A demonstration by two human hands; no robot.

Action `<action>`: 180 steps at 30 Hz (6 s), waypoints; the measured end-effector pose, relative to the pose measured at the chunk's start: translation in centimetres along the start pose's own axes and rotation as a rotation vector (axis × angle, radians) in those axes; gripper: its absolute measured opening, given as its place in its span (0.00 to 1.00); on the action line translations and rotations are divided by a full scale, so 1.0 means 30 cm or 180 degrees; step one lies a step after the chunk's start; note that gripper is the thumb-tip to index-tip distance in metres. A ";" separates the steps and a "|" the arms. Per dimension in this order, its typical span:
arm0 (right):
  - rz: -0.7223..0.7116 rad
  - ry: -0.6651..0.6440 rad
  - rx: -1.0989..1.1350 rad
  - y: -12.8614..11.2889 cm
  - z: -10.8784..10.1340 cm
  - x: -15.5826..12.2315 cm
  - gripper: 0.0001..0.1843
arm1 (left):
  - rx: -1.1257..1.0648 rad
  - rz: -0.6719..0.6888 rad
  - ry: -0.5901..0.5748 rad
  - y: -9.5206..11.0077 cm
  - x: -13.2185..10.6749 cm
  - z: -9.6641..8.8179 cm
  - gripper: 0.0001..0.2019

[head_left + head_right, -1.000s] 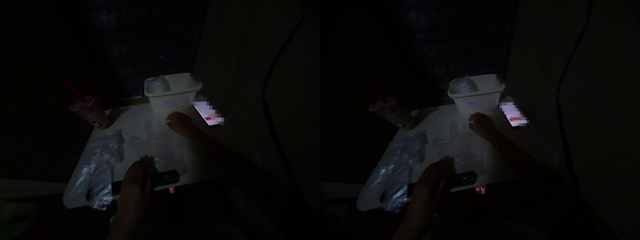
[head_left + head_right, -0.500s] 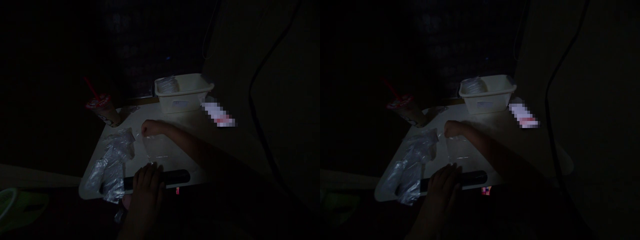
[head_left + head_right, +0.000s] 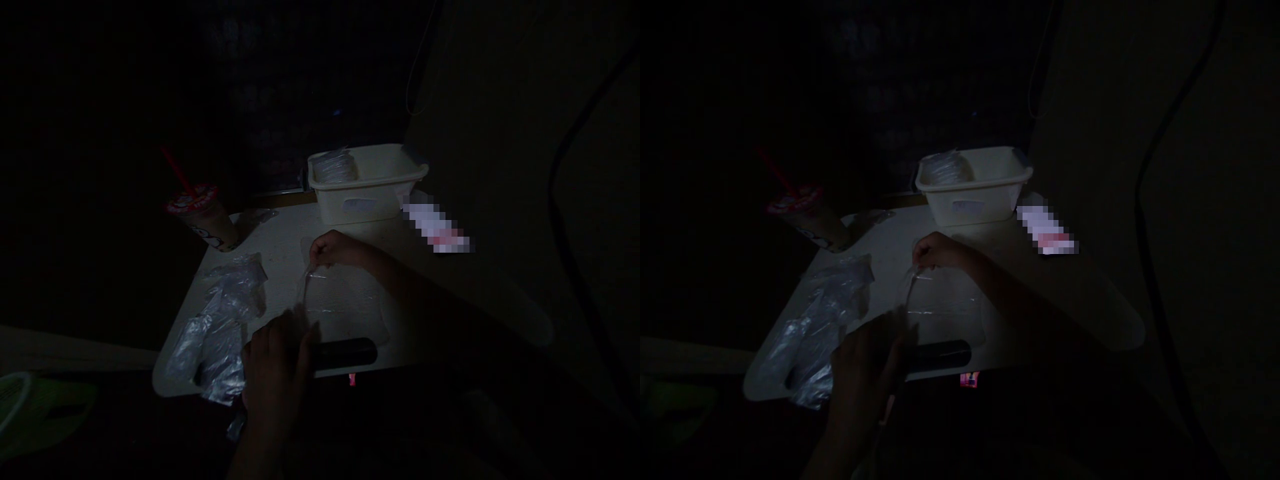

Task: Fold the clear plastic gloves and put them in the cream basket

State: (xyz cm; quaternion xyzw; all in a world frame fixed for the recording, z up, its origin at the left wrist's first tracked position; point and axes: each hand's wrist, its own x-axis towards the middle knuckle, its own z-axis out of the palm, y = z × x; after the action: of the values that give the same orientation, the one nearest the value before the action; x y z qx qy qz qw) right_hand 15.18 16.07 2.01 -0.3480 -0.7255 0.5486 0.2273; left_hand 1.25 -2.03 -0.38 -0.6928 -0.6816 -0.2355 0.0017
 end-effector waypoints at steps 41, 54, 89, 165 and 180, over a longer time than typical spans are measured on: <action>-0.0948 0.0936 -0.3406 0.026 0.131 -0.083 0.29 | 0.0891 0.1139 -0.0859 0.045 -0.001 0.051 0.26; -0.0210 0.1221 -0.3793 0.120 0.040 -0.042 0.32 | 0.0689 0.1194 -0.0852 0.057 -0.004 0.026 0.27; 0.0710 0.1956 -0.1267 0.042 -0.196 -0.260 0.11 | -0.0057 0.1710 -0.1172 0.310 0.037 0.047 0.21; -0.0516 0.0983 -0.4196 0.188 -0.073 -0.480 0.21 | 0.0634 0.2315 -0.1613 0.140 0.339 0.157 0.31; -0.0687 0.0730 -0.3958 0.156 -0.037 -0.407 0.25 | 0.0454 0.2362 -0.1590 0.132 0.338 0.156 0.31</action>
State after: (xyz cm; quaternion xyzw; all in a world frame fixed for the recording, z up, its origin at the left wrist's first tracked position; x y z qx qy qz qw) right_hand 25.16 8.29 -1.50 -0.3963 -0.9102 -0.0412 0.1131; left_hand 6.11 8.77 0.05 -0.9240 -0.3811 0.0030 -0.0308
